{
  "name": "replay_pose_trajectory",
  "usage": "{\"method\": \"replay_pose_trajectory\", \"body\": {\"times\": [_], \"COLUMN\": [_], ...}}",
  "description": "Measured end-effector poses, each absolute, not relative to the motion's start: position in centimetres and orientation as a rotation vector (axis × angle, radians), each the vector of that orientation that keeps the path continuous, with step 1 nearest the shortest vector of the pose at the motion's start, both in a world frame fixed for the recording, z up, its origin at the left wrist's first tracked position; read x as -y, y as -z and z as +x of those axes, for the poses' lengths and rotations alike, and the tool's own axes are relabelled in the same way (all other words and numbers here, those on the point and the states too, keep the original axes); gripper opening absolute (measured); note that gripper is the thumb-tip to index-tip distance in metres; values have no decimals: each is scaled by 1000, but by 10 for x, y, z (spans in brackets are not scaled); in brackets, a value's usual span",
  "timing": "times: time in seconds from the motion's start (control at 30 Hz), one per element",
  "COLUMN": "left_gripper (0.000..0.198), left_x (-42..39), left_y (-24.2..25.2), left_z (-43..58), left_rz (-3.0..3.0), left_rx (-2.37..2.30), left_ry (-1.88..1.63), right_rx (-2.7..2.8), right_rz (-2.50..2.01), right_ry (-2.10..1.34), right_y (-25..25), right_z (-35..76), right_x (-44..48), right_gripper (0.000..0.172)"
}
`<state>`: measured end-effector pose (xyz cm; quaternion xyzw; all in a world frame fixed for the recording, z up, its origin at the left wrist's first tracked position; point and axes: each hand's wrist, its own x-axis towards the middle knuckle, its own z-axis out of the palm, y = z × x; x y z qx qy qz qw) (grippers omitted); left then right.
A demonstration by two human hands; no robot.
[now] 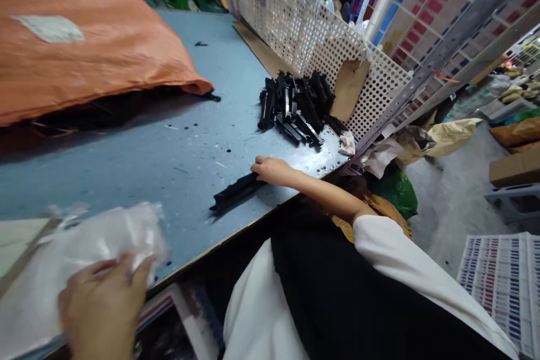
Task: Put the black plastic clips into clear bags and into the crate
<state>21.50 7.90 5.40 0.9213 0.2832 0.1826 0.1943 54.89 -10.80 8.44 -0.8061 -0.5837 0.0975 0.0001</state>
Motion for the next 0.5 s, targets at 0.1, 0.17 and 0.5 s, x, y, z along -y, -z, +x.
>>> {"method": "replay_pose_trajectory", "body": {"times": [0.1,0.17,0.5], "left_gripper": [11,18,21], "left_x": [-77,-83,-95], "left_y": [-67,-66,-49], "left_z": [238,242,233], "left_rz": [2400,2243,1789], "left_rx": [-1119,-1285,-1215], "left_ry": [-598,-512,-678], "right_rx": [1774,1682,700], "right_rz": [-2518,-2495,-1436], "right_ry": [-353,-406,-1385], "right_y": [-83,-83,-60], "right_z": [546,546,516], "right_x": [113,115,79], "right_gripper": [18,17,23]}}
